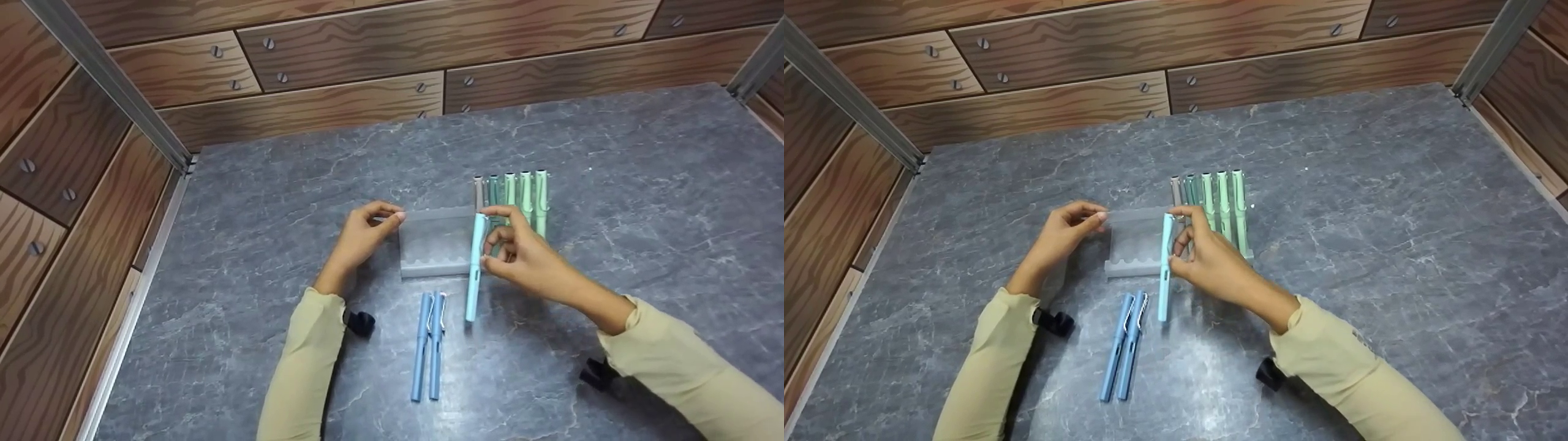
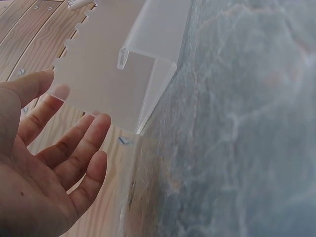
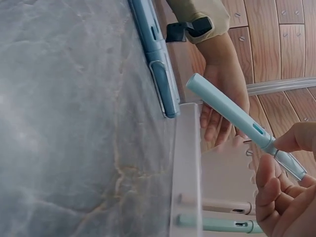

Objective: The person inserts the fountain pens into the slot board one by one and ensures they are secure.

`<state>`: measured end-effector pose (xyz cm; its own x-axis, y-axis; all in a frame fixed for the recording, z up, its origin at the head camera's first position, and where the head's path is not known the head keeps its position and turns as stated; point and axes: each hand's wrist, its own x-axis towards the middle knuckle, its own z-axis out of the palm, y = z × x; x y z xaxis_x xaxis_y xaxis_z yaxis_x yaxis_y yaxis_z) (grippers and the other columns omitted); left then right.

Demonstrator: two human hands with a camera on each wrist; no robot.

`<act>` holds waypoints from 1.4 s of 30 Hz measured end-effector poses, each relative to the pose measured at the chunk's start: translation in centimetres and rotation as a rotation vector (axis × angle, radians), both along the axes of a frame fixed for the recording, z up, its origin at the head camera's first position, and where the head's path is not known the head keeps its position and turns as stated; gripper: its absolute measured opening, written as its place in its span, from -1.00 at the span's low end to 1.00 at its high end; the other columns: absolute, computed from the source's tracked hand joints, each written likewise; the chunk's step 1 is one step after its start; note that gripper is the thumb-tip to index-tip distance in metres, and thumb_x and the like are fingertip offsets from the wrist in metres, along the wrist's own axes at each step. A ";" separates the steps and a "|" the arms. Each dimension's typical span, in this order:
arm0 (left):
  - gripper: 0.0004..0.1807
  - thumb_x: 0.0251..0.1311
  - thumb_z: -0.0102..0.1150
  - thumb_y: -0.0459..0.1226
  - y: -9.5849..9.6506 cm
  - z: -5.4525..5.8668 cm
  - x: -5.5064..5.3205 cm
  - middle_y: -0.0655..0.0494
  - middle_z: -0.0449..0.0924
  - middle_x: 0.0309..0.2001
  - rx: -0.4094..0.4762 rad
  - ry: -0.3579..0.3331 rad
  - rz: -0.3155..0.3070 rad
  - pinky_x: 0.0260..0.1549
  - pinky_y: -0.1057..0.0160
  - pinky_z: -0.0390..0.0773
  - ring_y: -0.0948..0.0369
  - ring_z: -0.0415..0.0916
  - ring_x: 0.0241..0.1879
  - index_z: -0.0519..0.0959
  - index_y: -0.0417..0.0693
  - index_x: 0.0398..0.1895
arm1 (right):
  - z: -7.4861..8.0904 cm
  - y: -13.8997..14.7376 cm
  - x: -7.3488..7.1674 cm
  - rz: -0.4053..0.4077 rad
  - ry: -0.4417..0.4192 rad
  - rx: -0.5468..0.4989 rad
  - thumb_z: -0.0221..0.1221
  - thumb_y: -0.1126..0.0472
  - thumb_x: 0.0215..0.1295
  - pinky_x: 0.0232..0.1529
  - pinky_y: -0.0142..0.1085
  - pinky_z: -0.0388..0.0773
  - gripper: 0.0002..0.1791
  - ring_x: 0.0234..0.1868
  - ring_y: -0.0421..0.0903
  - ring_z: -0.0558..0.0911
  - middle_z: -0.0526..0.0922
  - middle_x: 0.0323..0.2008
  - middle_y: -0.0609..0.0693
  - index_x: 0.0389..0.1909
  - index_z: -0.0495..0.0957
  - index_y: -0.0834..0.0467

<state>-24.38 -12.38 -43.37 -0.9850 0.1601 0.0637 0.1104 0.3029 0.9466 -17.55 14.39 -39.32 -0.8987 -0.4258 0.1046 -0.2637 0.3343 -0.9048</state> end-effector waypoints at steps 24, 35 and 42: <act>-0.75 0.24 0.22 -0.26 -0.1 0.1 0.1 -0.16 0.67 -0.15 -0.003 0.015 -0.010 -0.26 0.25 0.64 0.00 0.67 -0.22 0.64 -0.24 -0.10 | 1.6 -0.6 -0.9 -0.077 0.210 0.199 0.24 0.50 0.07 -0.51 -0.42 0.48 -0.25 -0.52 -0.20 0.46 0.55 -0.37 0.07 0.27 0.14 0.17; -0.74 0.26 0.21 -0.24 -0.1 0.1 0.0 -0.16 0.66 -0.13 -0.010 0.006 -0.014 -0.22 0.16 0.65 -0.07 0.67 -0.19 0.64 -0.21 -0.09 | 1.8 -0.6 -1.3 -0.089 0.283 0.260 0.25 0.43 0.11 -0.50 -0.41 0.47 -0.28 -0.49 -0.18 0.47 0.55 -0.34 0.06 0.28 0.16 0.13; -0.74 0.26 0.21 -0.25 -0.1 0.0 0.0 -0.16 0.66 -0.15 -0.004 0.011 -0.018 -0.24 0.20 0.65 -0.08 0.67 -0.20 0.64 -0.23 -0.09 | 1.8 -0.7 -1.7 -0.096 0.322 0.274 0.26 0.42 0.11 -0.51 -0.42 0.44 -0.29 -0.51 -0.22 0.45 0.55 -0.36 0.04 0.28 0.18 0.15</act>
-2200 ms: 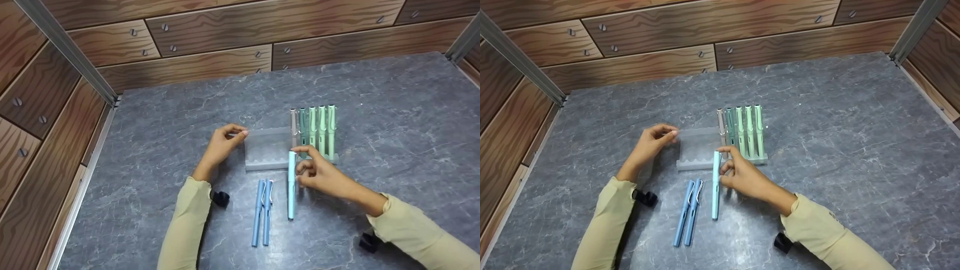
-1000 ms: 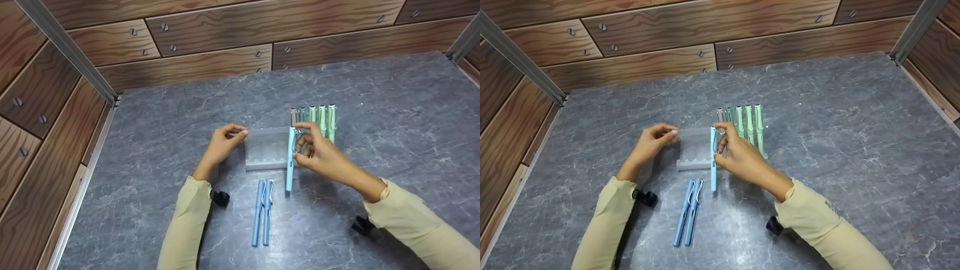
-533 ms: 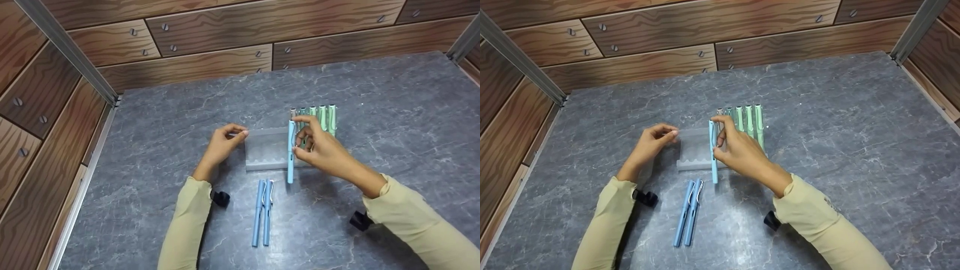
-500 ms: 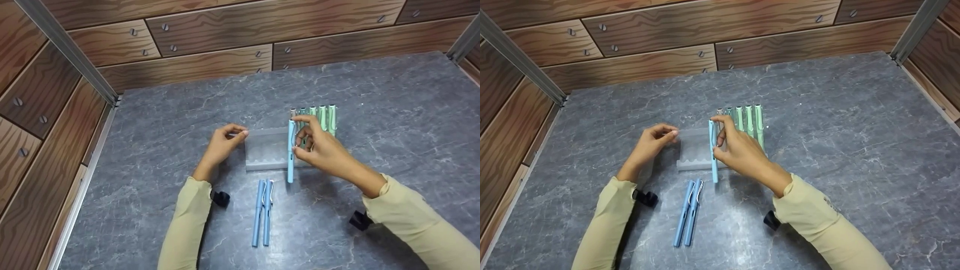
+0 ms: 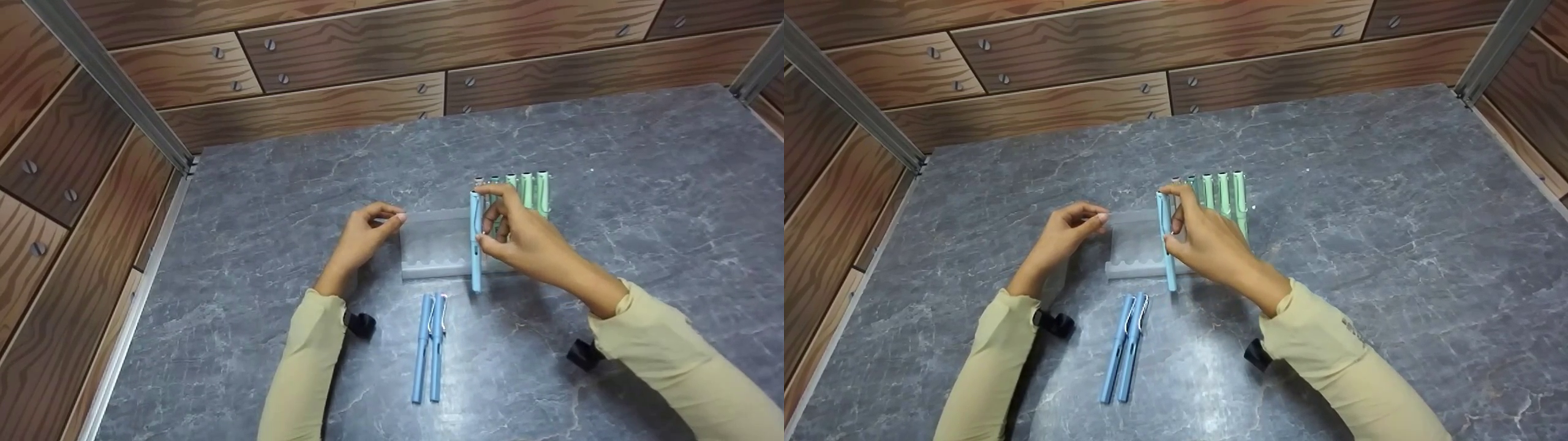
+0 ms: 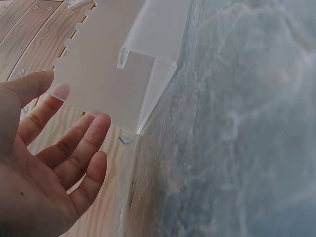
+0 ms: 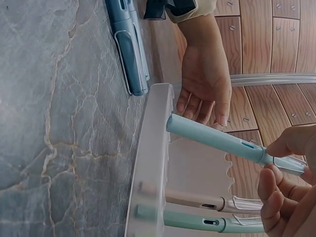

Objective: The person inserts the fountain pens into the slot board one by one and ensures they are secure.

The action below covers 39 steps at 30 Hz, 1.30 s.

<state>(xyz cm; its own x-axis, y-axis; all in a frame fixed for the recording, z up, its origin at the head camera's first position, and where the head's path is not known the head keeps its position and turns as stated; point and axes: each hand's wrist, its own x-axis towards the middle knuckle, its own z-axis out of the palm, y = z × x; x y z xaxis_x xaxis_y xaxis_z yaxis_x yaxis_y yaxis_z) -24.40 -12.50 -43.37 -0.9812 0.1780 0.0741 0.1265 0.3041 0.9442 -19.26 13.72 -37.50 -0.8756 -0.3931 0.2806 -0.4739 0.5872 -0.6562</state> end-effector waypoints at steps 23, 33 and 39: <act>-0.75 0.28 0.19 -0.21 0.0 0.1 0.1 -0.13 0.66 -0.10 0.000 -0.026 -0.002 -0.15 0.08 0.64 -0.07 0.65 -0.14 0.64 -0.17 -0.09 | 0.4 -0.1 -0.7 -0.046 0.165 0.075 0.27 0.36 0.17 -0.55 -0.41 0.33 -0.33 -0.56 -0.26 0.40 0.57 -0.34 0.01 0.27 0.20 0.12; -0.74 0.27 0.21 -0.21 0.0 0.1 0.1 -0.14 0.66 -0.11 -0.017 -0.016 0.009 -0.18 0.13 0.64 -0.05 0.65 -0.15 0.64 -0.18 -0.09 | -0.1 -0.3 -1.1 -0.081 0.212 0.058 0.25 0.34 0.20 -0.59 -0.39 0.33 -0.35 -0.55 -0.24 0.44 0.58 -0.33 0.02 0.26 0.19 0.07; -0.75 0.25 0.22 -0.22 0.0 0.1 0.1 -0.13 0.67 -0.13 -0.018 -0.013 0.015 -0.23 0.27 0.63 -0.03 0.66 -0.16 0.64 -0.19 -0.10 | -0.5 -0.5 -1.3 -0.102 0.244 0.063 0.25 0.32 0.22 -0.63 -0.38 0.29 -0.37 -0.58 -0.25 0.42 0.59 -0.34 -0.01 0.26 0.20 0.06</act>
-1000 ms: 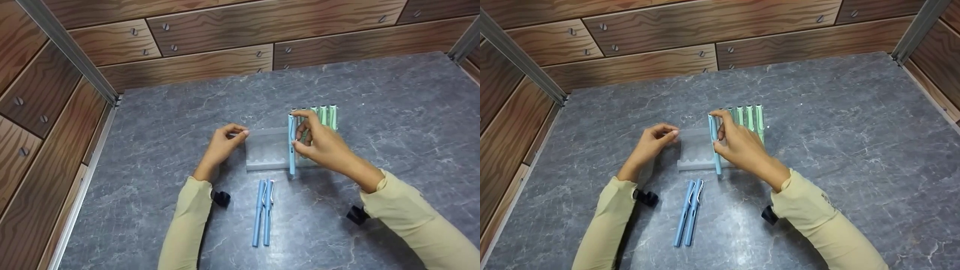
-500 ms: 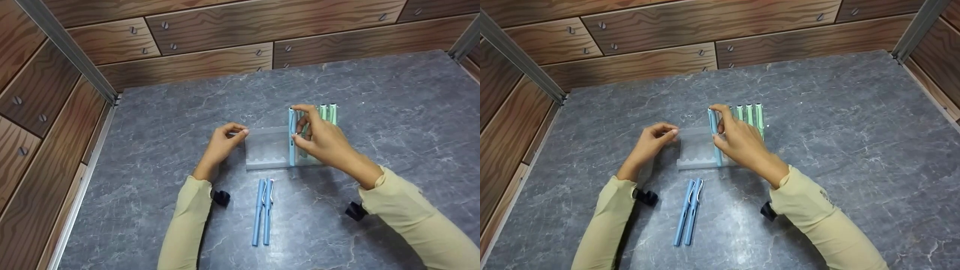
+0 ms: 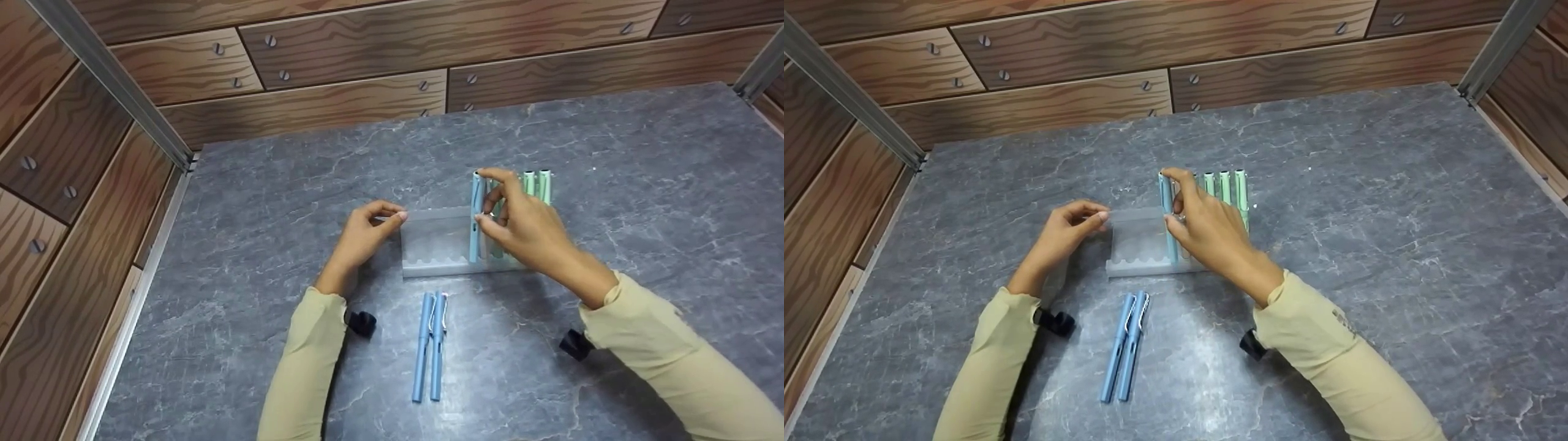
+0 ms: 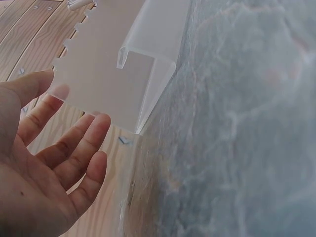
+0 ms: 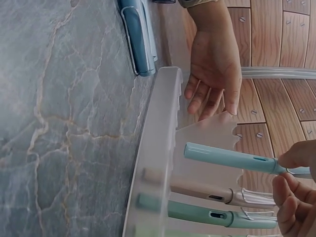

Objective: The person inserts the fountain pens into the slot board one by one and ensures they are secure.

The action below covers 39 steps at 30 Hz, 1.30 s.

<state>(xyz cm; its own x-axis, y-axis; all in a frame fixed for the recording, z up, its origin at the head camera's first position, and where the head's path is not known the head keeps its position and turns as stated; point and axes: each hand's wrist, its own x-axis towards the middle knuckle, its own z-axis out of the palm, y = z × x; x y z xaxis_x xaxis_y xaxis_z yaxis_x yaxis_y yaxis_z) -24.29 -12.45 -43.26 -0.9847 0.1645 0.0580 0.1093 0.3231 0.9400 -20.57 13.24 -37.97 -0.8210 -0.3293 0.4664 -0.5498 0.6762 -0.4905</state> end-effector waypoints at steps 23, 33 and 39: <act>-0.74 0.25 0.22 -0.23 0.0 -0.1 -0.1 -0.15 0.65 -0.14 0.023 -0.005 -0.004 -0.22 0.09 0.66 -0.07 0.65 -0.20 0.63 -0.22 -0.10 | -1.2 -0.6 -0.7 -0.041 -0.001 0.076 0.27 0.28 0.19 -0.67 -0.40 0.27 -0.35 -0.64 -0.26 0.33 0.63 -0.36 0.00 0.27 0.23 0.15; -0.76 0.24 0.23 -0.26 0.0 -0.1 0.0 -0.14 0.66 -0.17 0.024 0.006 0.004 -0.25 0.12 0.65 0.02 0.66 -0.25 0.64 -0.24 -0.12 | -1.6 -0.7 -0.9 -0.057 -0.002 0.124 0.27 0.27 0.20 -0.68 -0.39 0.25 -0.38 -0.66 -0.29 0.28 0.64 -0.36 -0.03 0.27 0.27 0.18; -0.75 0.24 0.23 -0.26 0.1 -0.1 -0.1 -0.15 0.66 -0.16 0.015 0.004 0.005 -0.21 0.12 0.65 -0.01 0.66 -0.22 0.64 -0.24 -0.11 | -1.6 -0.8 -0.9 -0.051 0.014 0.144 0.27 0.26 0.19 -0.68 -0.37 0.26 -0.36 -0.68 -0.25 0.31 0.63 -0.39 -0.03 0.27 0.26 0.19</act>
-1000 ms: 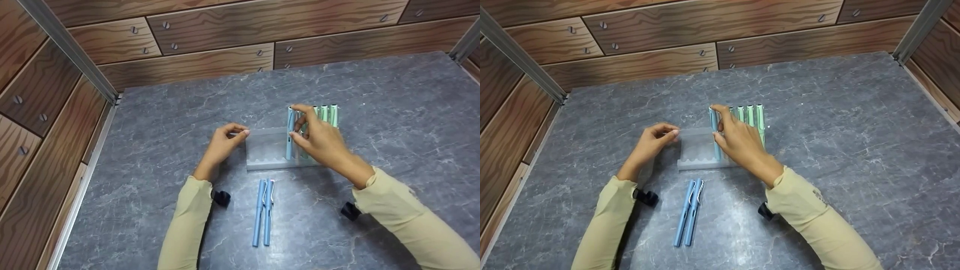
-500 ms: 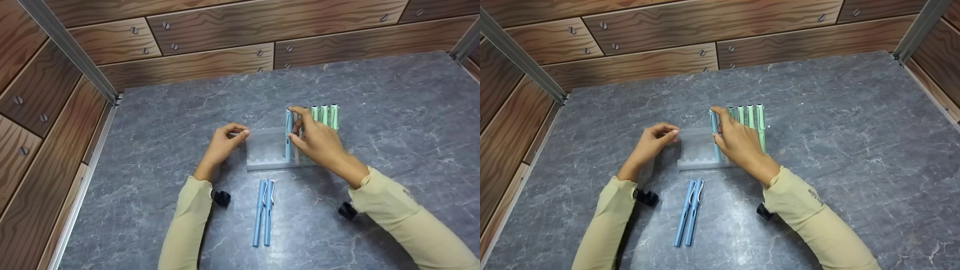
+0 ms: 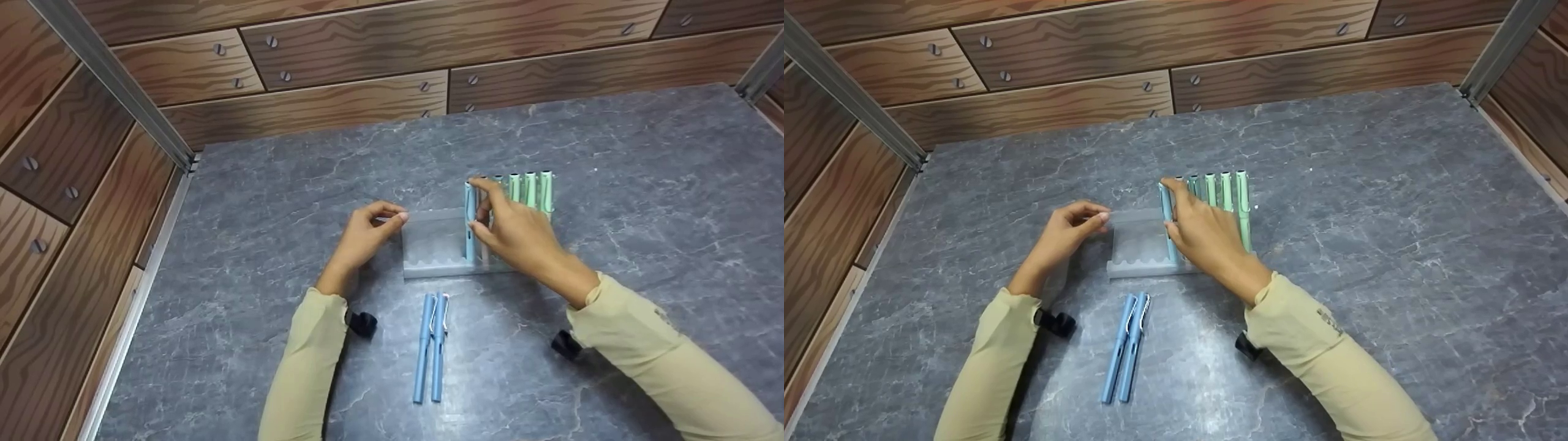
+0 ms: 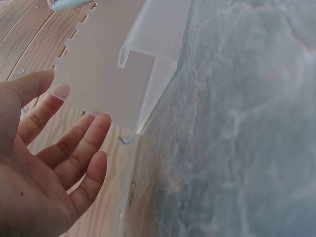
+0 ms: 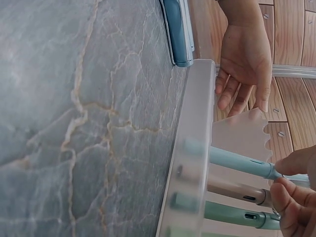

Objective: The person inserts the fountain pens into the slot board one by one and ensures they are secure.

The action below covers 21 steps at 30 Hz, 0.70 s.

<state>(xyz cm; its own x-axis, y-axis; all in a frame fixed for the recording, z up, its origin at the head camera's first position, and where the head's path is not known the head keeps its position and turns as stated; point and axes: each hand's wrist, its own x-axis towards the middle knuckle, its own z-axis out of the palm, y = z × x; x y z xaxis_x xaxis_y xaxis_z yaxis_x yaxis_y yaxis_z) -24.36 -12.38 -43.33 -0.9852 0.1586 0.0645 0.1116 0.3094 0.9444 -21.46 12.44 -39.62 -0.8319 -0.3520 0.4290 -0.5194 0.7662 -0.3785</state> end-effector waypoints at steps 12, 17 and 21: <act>-0.75 0.25 0.22 -0.24 0.0 0.3 0.0 -0.16 0.67 -0.15 -0.012 -0.002 -0.005 -0.18 0.07 0.65 -0.07 0.66 -0.19 0.64 -0.23 -0.11 | 0.4 0.1 -0.4 -0.020 -0.043 0.049 0.29 0.18 0.20 -0.66 -0.37 0.27 -0.32 -0.67 -0.19 0.34 0.56 -0.51 -0.04 0.32 0.27 0.17; -0.74 0.25 0.23 -0.24 0.0 0.2 0.0 -0.16 0.66 -0.13 -0.009 -0.011 -0.005 -0.17 0.06 0.65 -0.06 0.66 -0.18 0.64 -0.22 -0.10 | 0.5 0.1 -0.6 -0.035 -0.069 0.073 0.29 0.15 0.21 -0.66 -0.38 0.26 -0.31 -0.66 -0.18 0.33 0.52 -0.56 -0.04 0.34 0.27 0.16; -0.75 0.25 0.23 -0.24 0.0 0.2 0.1 -0.15 0.66 -0.13 0.006 -0.023 -0.001 -0.16 0.08 0.65 -0.04 0.66 -0.17 0.64 -0.22 -0.10 | 0.5 0.1 -0.6 -0.044 -0.081 0.081 0.30 0.14 0.21 -0.67 -0.39 0.27 -0.30 -0.67 -0.17 0.34 0.52 -0.59 -0.03 0.35 0.27 0.15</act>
